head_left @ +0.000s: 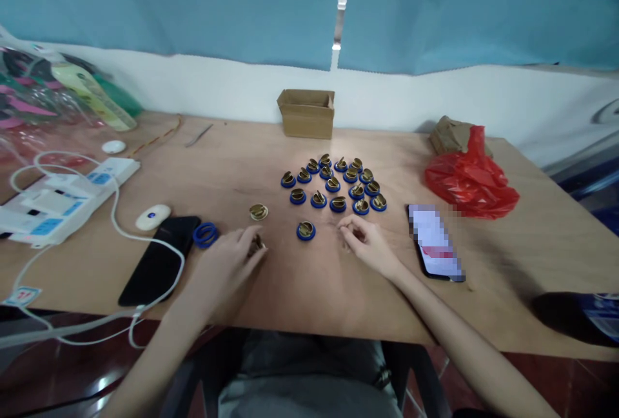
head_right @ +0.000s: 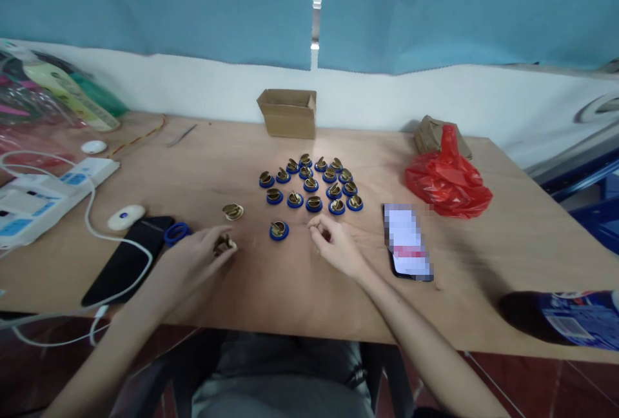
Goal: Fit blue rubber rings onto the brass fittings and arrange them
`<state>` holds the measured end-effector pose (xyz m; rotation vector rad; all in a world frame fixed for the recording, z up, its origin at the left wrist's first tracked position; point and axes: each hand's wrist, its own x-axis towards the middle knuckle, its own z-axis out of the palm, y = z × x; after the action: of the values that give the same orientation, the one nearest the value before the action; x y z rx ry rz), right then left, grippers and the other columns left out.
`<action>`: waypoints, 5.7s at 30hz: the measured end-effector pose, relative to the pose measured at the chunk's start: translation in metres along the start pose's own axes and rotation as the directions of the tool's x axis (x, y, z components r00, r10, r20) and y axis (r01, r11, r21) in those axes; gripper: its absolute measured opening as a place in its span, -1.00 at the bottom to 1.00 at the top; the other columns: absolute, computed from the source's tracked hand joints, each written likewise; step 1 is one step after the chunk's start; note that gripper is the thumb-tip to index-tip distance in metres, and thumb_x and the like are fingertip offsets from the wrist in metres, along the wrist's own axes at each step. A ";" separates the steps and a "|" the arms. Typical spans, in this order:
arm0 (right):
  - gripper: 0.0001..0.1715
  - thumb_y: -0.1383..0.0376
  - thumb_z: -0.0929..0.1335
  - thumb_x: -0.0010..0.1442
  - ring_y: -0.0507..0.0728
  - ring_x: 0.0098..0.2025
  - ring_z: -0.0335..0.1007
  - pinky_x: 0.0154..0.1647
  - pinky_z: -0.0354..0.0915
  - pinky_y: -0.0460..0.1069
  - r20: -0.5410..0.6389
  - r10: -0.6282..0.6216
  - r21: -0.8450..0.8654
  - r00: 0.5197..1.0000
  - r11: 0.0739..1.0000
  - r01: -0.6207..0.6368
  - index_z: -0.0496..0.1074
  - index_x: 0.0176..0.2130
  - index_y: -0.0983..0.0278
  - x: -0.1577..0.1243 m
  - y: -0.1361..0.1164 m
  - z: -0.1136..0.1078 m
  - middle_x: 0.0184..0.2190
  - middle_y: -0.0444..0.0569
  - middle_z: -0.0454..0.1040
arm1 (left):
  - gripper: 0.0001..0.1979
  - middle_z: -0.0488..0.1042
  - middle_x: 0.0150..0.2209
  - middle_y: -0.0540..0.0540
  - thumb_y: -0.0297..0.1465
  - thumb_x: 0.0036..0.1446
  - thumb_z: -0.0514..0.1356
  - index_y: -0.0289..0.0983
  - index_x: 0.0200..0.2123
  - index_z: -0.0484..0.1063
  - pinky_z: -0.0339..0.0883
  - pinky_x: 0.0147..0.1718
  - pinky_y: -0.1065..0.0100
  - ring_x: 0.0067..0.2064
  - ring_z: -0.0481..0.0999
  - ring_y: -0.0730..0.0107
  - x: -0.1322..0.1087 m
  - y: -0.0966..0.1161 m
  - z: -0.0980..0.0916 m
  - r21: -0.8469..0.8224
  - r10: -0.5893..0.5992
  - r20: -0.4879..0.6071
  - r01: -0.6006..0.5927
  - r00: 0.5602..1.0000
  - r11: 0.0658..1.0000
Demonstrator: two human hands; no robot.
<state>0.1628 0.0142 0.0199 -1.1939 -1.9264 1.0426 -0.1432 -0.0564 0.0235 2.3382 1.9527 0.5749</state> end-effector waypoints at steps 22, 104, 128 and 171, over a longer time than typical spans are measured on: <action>-0.89 0.26 0.28 0.30 0.05 -0.57 0.31 -0.51 0.21 -0.07 -0.031 -0.025 -0.008 0.999 1.000 0.025 0.38 -0.25 0.21 -0.001 0.001 0.000 -0.60 -0.20 0.37 | -0.64 0.46 -0.12 -0.42 -0.38 0.26 -0.04 -0.39 -0.02 0.45 0.39 -0.06 -0.03 -0.11 0.47 -0.13 -0.006 -0.073 0.000 0.371 -0.150 -0.037 0.153 0.988 0.916; -0.70 0.10 0.30 0.34 0.06 -0.57 0.43 -0.49 0.38 -0.03 -0.100 0.063 0.487 0.993 0.874 -0.006 0.44 -0.11 0.25 -0.010 -0.035 -0.015 -0.58 -0.19 0.44 | -0.53 0.63 -0.13 -0.14 -0.37 -0.01 0.44 -0.25 0.00 0.47 0.57 -0.10 0.19 -0.12 0.66 0.20 0.091 0.118 0.018 -0.922 0.153 -0.033 -0.089 0.988 0.376; -0.64 0.08 0.23 0.40 0.08 -0.51 0.45 -0.42 0.38 -0.02 -0.066 0.077 0.200 0.995 0.978 -0.062 0.46 -0.23 0.26 -0.009 -0.019 -0.019 -0.53 -0.11 0.50 | -0.72 0.68 -0.11 -0.15 -0.31 0.13 0.33 -0.25 -0.09 0.63 0.53 0.04 0.12 -0.05 0.67 0.15 0.097 0.096 0.036 -0.962 0.119 0.234 0.213 0.965 0.170; -0.73 0.23 0.24 0.31 0.08 -0.52 0.43 -0.43 0.40 0.02 -0.086 0.081 0.411 0.993 0.911 -0.039 0.34 0.00 0.19 -0.008 -0.022 -0.010 -0.49 -0.16 0.44 | -0.65 0.62 0.02 -0.18 -0.34 0.17 0.28 -0.23 0.03 0.56 0.45 0.13 0.08 0.06 0.62 0.12 0.096 0.101 0.033 -0.965 0.181 0.248 0.225 0.952 0.136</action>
<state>0.1657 0.0037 0.0429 -1.0456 -1.5011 1.3137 -0.0248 0.0213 0.0442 1.2962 0.8096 1.0011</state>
